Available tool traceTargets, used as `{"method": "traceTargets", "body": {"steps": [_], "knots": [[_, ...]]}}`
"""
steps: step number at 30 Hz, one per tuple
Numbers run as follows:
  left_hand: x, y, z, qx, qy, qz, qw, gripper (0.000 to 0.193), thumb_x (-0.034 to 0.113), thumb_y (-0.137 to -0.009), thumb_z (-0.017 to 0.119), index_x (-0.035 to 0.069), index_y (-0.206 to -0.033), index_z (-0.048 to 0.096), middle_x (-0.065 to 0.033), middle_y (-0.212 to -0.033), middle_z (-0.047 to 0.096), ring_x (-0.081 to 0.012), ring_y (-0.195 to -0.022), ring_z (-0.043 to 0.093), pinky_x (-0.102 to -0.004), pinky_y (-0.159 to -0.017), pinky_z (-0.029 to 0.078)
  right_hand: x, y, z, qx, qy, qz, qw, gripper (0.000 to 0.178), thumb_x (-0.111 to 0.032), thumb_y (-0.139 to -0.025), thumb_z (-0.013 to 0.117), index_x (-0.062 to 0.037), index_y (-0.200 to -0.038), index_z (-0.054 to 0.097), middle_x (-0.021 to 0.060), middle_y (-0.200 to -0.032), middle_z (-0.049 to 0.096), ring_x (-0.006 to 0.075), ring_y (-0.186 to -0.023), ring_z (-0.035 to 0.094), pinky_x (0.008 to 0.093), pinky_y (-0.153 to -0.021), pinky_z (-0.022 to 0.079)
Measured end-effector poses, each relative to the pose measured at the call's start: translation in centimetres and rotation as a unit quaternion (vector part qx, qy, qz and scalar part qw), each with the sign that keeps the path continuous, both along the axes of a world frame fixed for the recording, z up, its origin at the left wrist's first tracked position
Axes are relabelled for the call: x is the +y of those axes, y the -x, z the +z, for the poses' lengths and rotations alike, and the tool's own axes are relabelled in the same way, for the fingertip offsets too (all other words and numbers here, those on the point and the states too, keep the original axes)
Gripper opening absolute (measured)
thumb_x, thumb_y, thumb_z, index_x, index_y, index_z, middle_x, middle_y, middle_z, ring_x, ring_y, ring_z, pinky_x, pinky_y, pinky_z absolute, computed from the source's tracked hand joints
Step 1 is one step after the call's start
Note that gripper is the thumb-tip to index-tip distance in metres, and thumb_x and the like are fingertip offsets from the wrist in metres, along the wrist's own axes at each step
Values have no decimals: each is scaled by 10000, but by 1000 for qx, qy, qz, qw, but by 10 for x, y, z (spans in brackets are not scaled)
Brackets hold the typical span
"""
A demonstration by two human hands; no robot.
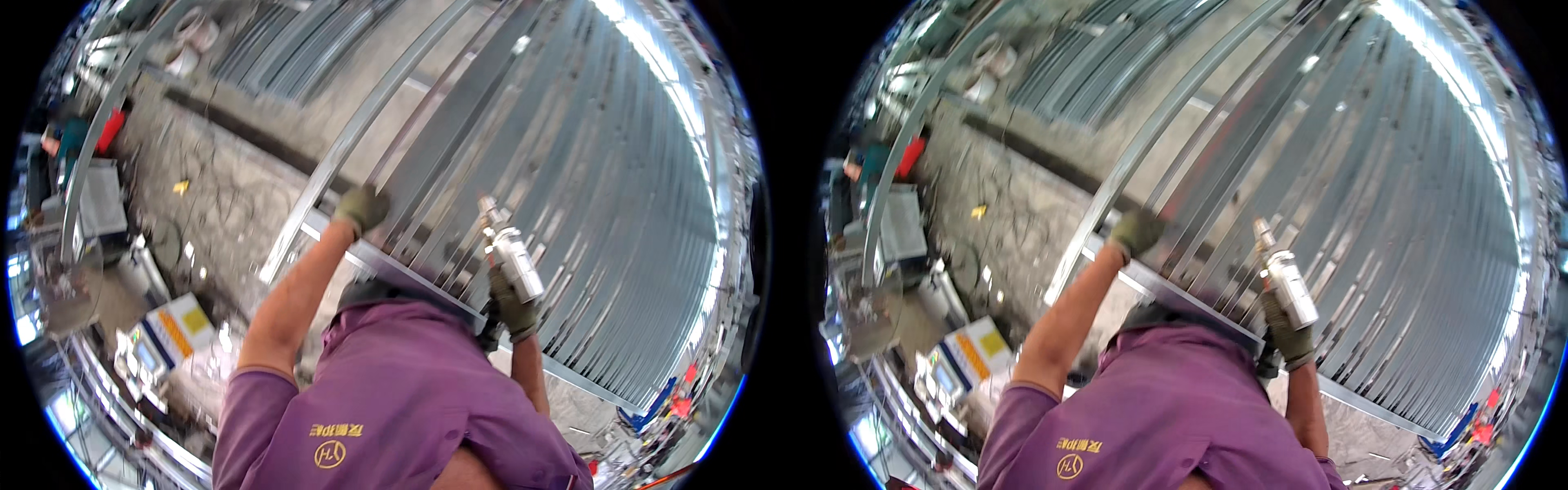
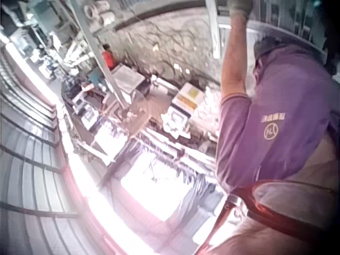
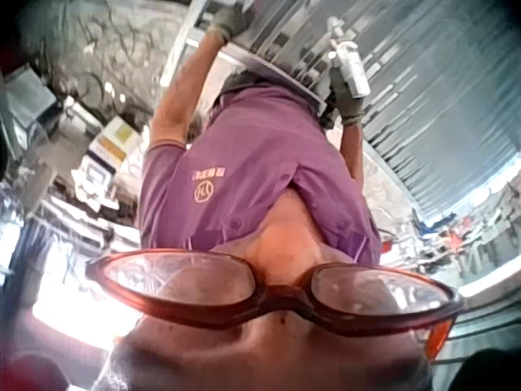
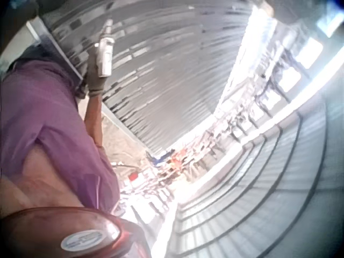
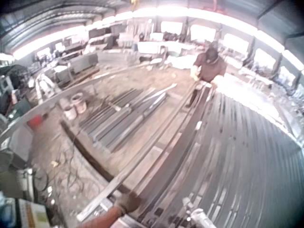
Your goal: The person welds metal bars onto a large metal frame using a handheld welding tool. They repeatedly position the bars, weld them in place, and move to the next section of the frame.
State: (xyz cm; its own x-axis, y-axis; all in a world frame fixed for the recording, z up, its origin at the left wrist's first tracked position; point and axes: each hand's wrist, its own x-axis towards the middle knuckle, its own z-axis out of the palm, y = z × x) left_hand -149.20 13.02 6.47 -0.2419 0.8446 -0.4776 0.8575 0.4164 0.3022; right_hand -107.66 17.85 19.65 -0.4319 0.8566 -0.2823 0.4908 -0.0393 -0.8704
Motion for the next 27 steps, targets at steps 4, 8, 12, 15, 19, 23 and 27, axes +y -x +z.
{"method": "traceTargets", "body": {"steps": [4, 8, 12, 15, 19, 23, 27], "knots": [[28, 14, 95, -349, -129, 184, 910, 479, 335, -1111, 660, -3, -1450, 654, -115, -1186, 793, -156, -1061, 734, -339, -920, 593, -10, -2, 16, -1, 76, -87, 993, 180, -255, -1038, 801, -86, -1053, 741, -57, -761, 611, 59, -656, 553, 283, -555, 445], [32, 27, 64, -383, -152, 122, 903, 460, 345, -1095, 686, 8, -1408, 694, -125, -1240, 790, -182, -1166, 712, -368, -1018, 572, -3, -1, 9, 5, 85, -93, 992, 185, -247, -1031, 814, -82, -1054, 733, -57, -790, 624, 57, -652, 553, 277, -553, 451], [45, 10, 63, -255, -102, 3, 962, 402, 346, -1089, 688, 25, -1325, 742, -141, -1240, 791, -227, -1154, 724, -387, -1031, 567, -1, -5, 2, 26, 89, -110, 990, 181, -243, -1036, 809, -84, -1066, 726, -52, -793, 629, 53, -643, 557, 266, -539, 452], [57, 5, 38, -244, -28, 99, 964, 394, 380, -1088, 669, 38, -1257, 769, -178, -1220, 786, -307, -1129, 736, -400, -998, 571, 2, 1, 12, 19, 143, -120, 982, 186, -249, -1029, 817, -88, -1051, 727, -50, -792, 626, 51, -649, 553, 263, -545, 449], [52, 17, -31, -95, -138, -7, 986, 434, 433, -1078, 670, 41, -1228, 782, -187, -1145, 795, -300, -1055, 748, -411, -947, 579, 8, 5, 10, -5, 115, -91, 989, 205, -280, -1026, 817, -96, -1024, 726, -46, -748, 608, 60, -605, 556, 271, -514, 443], [70, 7, 22, -214, -37, 88, 972, 466, 478, -1065, 678, 34, -1138, 800, -167, -1017, 806, -254, -940, 756, -423, -887, 585, 3, -13, -6, 1, 107, -113, 988, 224, -311, -1033, 806, -108, -1016, 714, -39, -729, 595, 76, -563, 562, 280, -487, 446], [62, 7, 28, -212, -44, 111, 970, 482, 492, -1059, 677, 30, -1063, 814, -151, -941, 809, -266, -884, 762, -430, -852, 584, 7, 6, 13, -7, 171, -115, 979, 224, -310, -1040, 800, -102, -1051, 718, -41, -723, 584, 66, -609, 565, 276, -519, 454]]}}
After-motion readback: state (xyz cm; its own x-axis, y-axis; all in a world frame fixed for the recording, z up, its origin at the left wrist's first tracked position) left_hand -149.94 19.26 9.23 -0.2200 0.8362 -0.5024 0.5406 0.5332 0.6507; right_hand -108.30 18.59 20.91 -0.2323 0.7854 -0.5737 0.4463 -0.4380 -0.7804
